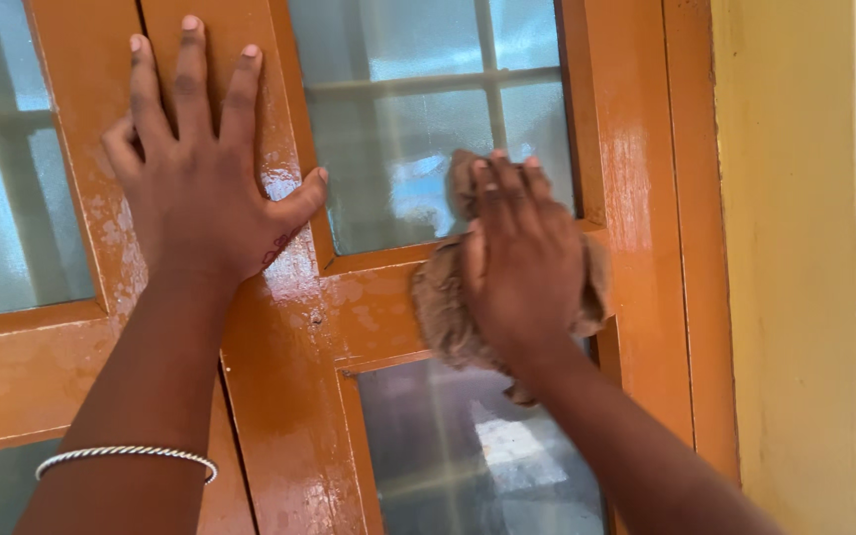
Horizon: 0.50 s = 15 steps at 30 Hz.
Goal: The person wipes the wooden frame of a door with a cloth. They systematically clean the vertical and horizontal sections of the frame, moving from top to bottom and side to side.
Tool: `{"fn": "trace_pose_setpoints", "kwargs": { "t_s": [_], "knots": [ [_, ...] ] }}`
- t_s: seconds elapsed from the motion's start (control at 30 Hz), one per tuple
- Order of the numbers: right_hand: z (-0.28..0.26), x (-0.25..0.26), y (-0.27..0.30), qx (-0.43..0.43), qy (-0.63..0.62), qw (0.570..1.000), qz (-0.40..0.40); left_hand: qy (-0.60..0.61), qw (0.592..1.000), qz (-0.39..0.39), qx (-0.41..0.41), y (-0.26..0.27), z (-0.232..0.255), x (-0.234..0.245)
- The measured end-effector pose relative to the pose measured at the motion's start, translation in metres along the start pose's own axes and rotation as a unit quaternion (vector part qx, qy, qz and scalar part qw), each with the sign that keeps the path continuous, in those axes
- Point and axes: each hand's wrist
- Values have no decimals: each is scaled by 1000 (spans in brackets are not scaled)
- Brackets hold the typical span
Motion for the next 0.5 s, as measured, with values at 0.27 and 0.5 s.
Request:
{"fn": "trace_pose_setpoints", "kwargs": {
  "t_s": [0.27, 0.5],
  "knots": [
    [-105, 4, -21, 9, -71, 997, 2, 4, 1000, 12, -9, 1, -4, -8],
    [-108, 21, -22, 52, -137, 989, 6, 22, 1000, -15, -1, 0, 0, 2]
  ]
}}
Point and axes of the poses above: each hand's wrist, its own y-axis away from the middle knuckle, its own x-axis out of the back of the hand, z = x × y, and after that the axes turned 7 degrees about x, right-handed
